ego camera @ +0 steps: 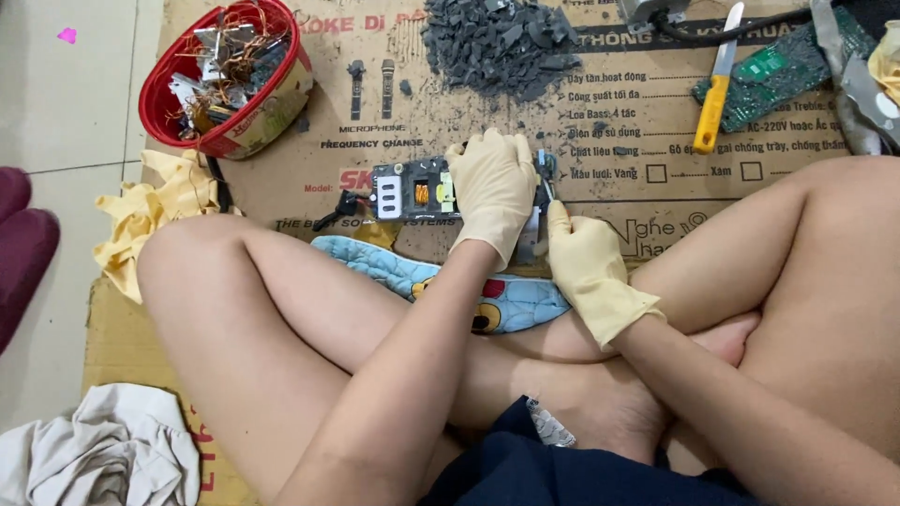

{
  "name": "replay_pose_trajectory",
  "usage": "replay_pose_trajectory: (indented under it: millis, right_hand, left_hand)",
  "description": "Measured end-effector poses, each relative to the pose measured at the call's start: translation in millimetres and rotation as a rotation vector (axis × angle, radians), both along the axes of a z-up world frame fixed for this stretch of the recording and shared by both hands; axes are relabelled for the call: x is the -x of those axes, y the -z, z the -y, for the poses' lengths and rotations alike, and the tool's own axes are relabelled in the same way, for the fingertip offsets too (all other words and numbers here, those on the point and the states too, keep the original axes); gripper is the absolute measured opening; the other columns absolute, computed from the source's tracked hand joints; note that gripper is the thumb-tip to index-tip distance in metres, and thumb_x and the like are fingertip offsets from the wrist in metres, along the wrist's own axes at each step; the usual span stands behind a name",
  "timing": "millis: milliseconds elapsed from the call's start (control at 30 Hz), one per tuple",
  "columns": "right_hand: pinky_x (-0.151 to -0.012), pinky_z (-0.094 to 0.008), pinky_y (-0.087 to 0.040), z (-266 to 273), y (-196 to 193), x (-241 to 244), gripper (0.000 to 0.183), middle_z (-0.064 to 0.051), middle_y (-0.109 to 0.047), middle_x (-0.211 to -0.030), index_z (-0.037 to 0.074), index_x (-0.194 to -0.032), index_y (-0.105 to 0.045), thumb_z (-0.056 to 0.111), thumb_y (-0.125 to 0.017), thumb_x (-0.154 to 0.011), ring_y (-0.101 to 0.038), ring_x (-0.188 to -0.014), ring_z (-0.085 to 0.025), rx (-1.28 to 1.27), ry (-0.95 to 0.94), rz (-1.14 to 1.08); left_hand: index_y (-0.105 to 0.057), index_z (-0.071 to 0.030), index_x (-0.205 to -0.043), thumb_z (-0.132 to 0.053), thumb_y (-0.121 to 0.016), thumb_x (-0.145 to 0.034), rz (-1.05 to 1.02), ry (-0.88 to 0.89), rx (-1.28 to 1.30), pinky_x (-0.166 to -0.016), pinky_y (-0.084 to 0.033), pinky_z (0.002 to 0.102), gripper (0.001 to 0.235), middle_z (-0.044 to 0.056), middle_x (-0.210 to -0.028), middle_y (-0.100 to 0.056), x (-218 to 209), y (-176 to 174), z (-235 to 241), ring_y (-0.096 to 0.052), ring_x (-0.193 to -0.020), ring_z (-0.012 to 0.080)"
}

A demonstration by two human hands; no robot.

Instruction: The person sits on the floor and uses a screwdriver to disassemble a small electronic device, removing screws and separating the casing. They manipulate the internal components and wires while working on a cardboard surface.

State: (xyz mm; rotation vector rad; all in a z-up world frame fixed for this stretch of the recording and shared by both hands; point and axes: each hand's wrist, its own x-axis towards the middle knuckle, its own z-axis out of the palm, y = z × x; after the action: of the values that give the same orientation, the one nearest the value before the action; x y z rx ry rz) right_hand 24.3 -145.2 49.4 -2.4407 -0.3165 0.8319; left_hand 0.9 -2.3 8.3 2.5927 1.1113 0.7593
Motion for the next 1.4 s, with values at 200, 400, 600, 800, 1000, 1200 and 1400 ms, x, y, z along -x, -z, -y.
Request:
replay_pose_trajectory:
  millis: [200, 400, 600, 800, 1000, 1200, 1400]
  right_hand:
    - [-0.08, -0.046, -0.056, -3, -22, 6, 0.056, -0.009, -0.072, -0.064, 0.013, -0.077, -0.075, 0.055, -0.046, -0.1, -0.074, -0.083, -0.033, 0.0, 0.051, 0.01]
    - [-0.08, -0.047, -0.056, -5, -5, 4, 0.055, -0.008, -0.074, -0.07, 0.013, -0.079, -0.075, 0.054, -0.046, -0.101, -0.073, -0.086, -0.033, -0.029, 0.096, 0.057]
    - [-0.086, -0.055, -0.052, -13, -11, 20, 0.052, -0.021, -0.075, -0.094, 0.007, -0.097, -0.076, 0.043, -0.039, -0.104, -0.067, -0.103, -0.044, -0.095, 0.228, 0.153]
    - [-0.088, -0.055, -0.052, -15, 30, 25, 0.047, -0.022, -0.074, -0.098, 0.008, -0.103, -0.071, 0.043, -0.038, -0.105, -0.067, -0.103, -0.045, -0.161, 0.303, 0.216]
    - [-0.09, -0.055, -0.052, -38, 68, 36, 0.043, -0.023, -0.073, -0.101, 0.01, -0.109, -0.066, 0.042, -0.038, -0.106, -0.067, -0.104, -0.046, -0.232, 0.385, 0.266]
    - [-0.082, -0.059, -0.048, -22, 23, 29, 0.048, -0.026, -0.072, -0.094, 0.004, -0.094, -0.069, 0.05, -0.058, -0.097, -0.065, -0.103, -0.049, -0.222, 0.315, 0.162]
    - [-0.082, -0.04, -0.056, 2, 13, -37, 0.028, -0.009, -0.07, -0.083, 0.013, -0.088, -0.071, 0.031, -0.092, -0.083, -0.069, -0.079, -0.027, -0.588, 0.155, 0.184]
  left_hand:
    - [-0.063, -0.014, -0.07, -0.032, -0.039, -0.099, 0.046, -0.001, 0.067, -0.102, -0.034, 0.055, 0.042, 0.012, -0.08, -0.068, -4, 0, -3, -0.065, -0.095, 0.0306]
    - [-0.064, -0.012, -0.071, -0.031, -0.039, -0.1, 0.041, 0.002, 0.084, -0.104, -0.033, 0.056, 0.042, 0.014, -0.081, -0.068, -4, -7, 0, -0.065, -0.095, 0.0325]
    - [-0.064, -0.015, -0.07, -0.032, -0.04, -0.1, 0.012, -0.021, 0.058, -0.1, -0.037, 0.055, 0.042, 0.01, -0.08, -0.068, -3, -11, 2, -0.066, -0.093, 0.0296]
    - [-0.065, -0.014, -0.071, -0.033, -0.041, -0.099, 0.029, -0.04, 0.052, -0.102, -0.037, 0.055, 0.042, 0.011, -0.082, -0.07, -5, -3, 1, -0.066, -0.095, 0.0299]
    - [-0.066, -0.015, -0.073, -0.035, -0.041, -0.099, 0.001, -0.059, 0.071, -0.102, -0.036, 0.053, 0.042, 0.01, -0.083, -0.069, -8, -3, 0, -0.066, -0.094, 0.0283]
    - [-0.067, -0.013, -0.072, -0.034, -0.042, -0.098, -0.004, -0.043, 0.071, -0.102, -0.037, 0.051, 0.042, 0.012, -0.084, -0.07, -5, -6, 0, -0.066, -0.095, 0.0301]
    - [-0.066, -0.013, -0.072, -0.037, -0.04, -0.098, -0.028, -0.042, 0.081, -0.099, -0.038, 0.052, 0.044, 0.012, -0.084, -0.069, -5, -7, 0, -0.066, -0.095, 0.0302]
